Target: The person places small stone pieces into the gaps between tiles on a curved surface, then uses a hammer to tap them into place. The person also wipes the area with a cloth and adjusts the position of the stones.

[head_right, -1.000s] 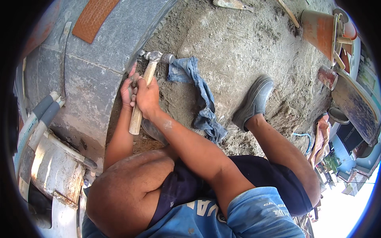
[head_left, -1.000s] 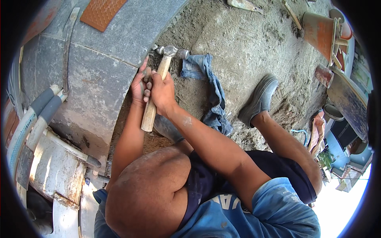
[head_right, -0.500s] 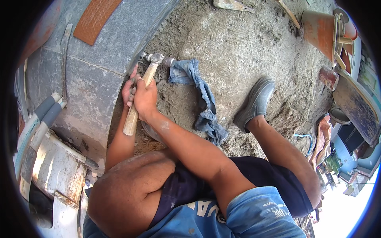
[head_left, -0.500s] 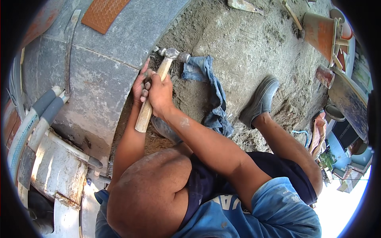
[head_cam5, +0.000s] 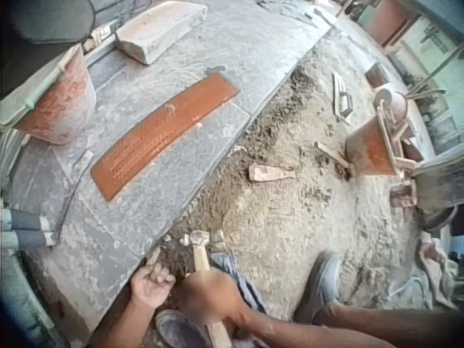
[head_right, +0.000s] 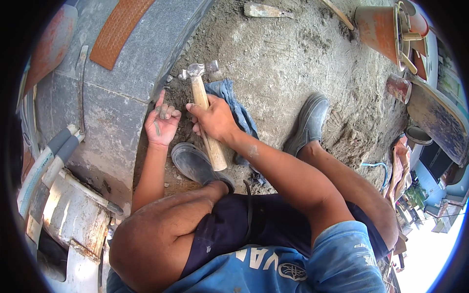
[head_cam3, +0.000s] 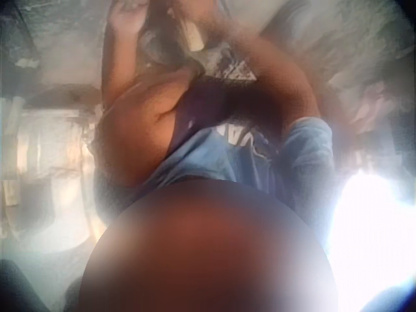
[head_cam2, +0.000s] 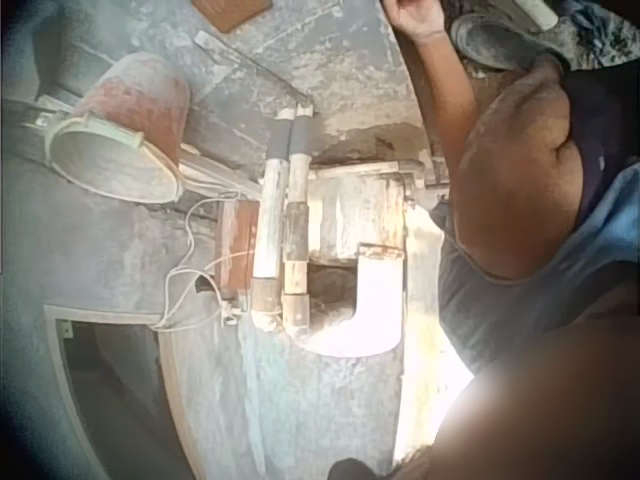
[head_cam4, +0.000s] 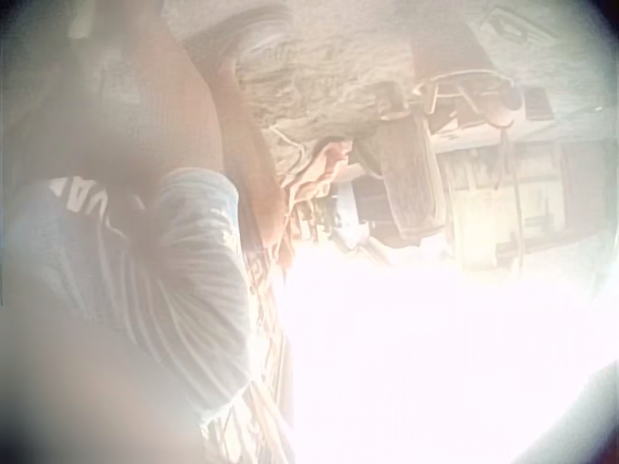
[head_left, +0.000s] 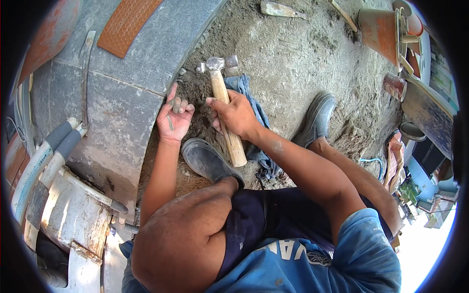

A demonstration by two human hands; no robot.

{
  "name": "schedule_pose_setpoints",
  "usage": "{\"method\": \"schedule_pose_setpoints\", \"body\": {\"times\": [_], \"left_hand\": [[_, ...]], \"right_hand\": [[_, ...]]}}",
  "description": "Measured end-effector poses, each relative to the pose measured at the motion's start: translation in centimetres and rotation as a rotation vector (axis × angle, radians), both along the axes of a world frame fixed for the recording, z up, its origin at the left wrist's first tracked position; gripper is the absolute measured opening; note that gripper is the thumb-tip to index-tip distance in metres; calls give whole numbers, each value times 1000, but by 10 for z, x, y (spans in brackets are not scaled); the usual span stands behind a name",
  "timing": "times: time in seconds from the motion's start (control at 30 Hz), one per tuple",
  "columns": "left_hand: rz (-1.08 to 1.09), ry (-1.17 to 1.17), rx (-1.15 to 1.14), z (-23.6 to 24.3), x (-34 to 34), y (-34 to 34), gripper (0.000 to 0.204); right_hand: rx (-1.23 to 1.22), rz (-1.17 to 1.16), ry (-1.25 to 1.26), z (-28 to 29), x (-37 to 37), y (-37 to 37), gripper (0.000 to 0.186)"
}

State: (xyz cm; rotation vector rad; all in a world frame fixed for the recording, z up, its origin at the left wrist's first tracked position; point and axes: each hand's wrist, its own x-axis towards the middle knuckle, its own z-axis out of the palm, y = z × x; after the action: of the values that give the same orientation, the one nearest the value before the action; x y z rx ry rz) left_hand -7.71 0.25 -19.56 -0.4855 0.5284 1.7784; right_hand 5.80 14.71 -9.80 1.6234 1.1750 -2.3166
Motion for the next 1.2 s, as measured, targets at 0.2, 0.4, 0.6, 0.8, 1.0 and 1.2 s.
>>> {"method": "schedule_pose_setpoints", "body": {"times": [0.2,0.4,0.6,0.8,1.0,1.2], "left_hand": [[-88,-19,-134,11,12,-7,64],[-292,114,-323,28,17,-19,59],[-245,356,-479,68,5,-22,61],[-610,1678,-700,99,29,10,56],[-666,2649,-758,113,-26,38,47],[-720,2712,-501,95,-77,57,50]], "right_hand": [[301,347,-61,11,57,102,31],[772,705,-310,-19,120,191,46],[1111,765,-411,-38,136,223,33],[1442,440,-419,-22,133,195,37],[1287,758,-181,-17,84,94,63],[1010,877,-190,-16,80,51,61]]}}
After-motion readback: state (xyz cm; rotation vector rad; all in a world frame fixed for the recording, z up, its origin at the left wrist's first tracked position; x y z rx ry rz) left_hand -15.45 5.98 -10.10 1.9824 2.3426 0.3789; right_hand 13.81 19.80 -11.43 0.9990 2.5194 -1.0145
